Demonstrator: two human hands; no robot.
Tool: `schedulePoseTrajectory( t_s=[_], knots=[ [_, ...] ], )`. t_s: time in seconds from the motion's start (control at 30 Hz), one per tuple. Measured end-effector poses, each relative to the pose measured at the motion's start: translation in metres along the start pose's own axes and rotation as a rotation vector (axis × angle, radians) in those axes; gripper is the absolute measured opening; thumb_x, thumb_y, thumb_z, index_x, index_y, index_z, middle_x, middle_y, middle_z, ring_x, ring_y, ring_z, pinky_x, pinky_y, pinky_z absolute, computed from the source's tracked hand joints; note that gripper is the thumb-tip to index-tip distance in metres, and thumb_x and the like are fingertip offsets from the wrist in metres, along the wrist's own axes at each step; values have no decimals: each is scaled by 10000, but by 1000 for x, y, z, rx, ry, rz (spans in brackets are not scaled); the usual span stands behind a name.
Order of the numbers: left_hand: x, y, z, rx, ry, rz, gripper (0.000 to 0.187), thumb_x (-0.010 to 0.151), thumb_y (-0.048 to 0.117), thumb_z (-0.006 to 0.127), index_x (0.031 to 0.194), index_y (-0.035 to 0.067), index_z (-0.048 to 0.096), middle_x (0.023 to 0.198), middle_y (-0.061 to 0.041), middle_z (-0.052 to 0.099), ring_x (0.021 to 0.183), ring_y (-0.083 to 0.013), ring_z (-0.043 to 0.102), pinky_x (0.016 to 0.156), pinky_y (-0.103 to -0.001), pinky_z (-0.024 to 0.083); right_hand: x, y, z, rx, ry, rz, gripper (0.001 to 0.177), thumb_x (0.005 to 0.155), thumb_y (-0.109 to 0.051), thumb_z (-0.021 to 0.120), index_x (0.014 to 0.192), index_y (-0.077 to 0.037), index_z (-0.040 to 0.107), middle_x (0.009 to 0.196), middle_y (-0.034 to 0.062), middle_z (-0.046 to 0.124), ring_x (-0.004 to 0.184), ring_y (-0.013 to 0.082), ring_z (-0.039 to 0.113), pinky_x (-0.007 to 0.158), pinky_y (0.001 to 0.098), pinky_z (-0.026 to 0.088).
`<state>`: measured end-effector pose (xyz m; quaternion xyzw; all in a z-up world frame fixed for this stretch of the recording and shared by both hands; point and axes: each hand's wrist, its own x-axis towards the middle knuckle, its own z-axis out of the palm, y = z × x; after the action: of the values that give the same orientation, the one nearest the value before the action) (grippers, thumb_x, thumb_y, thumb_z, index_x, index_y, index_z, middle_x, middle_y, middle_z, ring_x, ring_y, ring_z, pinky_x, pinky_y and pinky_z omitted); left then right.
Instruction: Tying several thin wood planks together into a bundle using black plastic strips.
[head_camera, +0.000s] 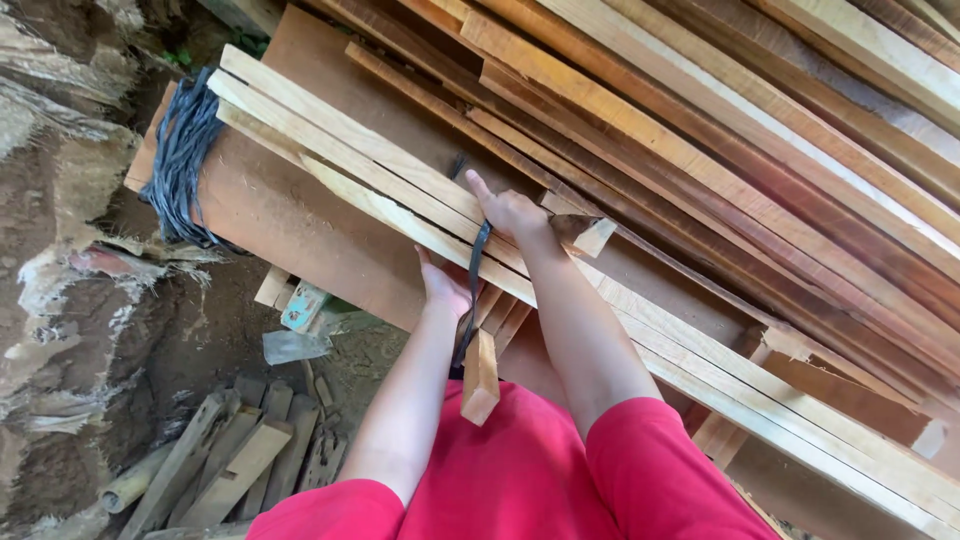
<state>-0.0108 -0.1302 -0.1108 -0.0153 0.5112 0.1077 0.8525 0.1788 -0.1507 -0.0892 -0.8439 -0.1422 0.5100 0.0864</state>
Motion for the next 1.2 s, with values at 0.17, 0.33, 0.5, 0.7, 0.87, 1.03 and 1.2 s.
schedulePoseTrajectory(
  t_s=[0.17,0.33,0.5,0.7,0.87,1.03,1.2],
  knots=[
    [-4,-3,17,57,-33,152,977,847,856,319,1548,187,444,1522,-86,522,1420,-313,466,1159,-498,387,-6,-1,-1,5,-30,-34,1222,815,-928,81,1507,9,449,1588,253,389,1531,357,305,1257,451,211],
    [15,-3,3,22,181,40,911,912,830,282,1479,156,514,1442,-106,582,1317,-314,543,1092,-481,437,-16,1,1,-11,-9,-43,1245,801,-948,66,1509,23,389,1573,268,337,1511,372,262,1223,486,199],
    [81,-15,-67,229,118,102,468,1092,398,469,1341,28,611,1295,-95,691,1152,-244,666,995,-380,571,-53,17,33,-197,581,-323,627,1126,-641,309,1270,-126,636,1247,139,672,1190,322,638,1037,414,510],
    [93,-3,-96,572,48,99,435,1004,101,320,1274,-5,644,1181,-148,724,1031,-264,708,899,-393,581,-80,60,44,12,767,-878,336,1001,-73,543,1321,1,616,1315,187,658,1171,364,639,1002,458,513],
    [82,-3,-112,1015,38,198,409,1025,159,369,1178,-16,705,1105,-129,753,991,-222,700,859,-353,541,-111,75,56,-39,956,-895,559,820,-18,534,1378,2,566,1355,176,620,1216,368,621,1071,476,474],
    [49,-8,-108,1347,-12,358,587,1146,402,396,1095,-79,730,990,-250,722,829,-234,599,815,-407,493,-93,76,67,98,918,-851,441,930,-94,608,1357,7,561,1354,206,607,1233,406,584,1085,479,456],
    [44,-1,-110,1504,-198,551,515,1070,411,404,1175,7,705,1027,-115,772,930,-242,720,843,-361,525,-78,82,82,80,923,-735,459,910,-18,537,1365,5,594,1432,210,593,1353,394,543,1162,517,392]
  ],
)
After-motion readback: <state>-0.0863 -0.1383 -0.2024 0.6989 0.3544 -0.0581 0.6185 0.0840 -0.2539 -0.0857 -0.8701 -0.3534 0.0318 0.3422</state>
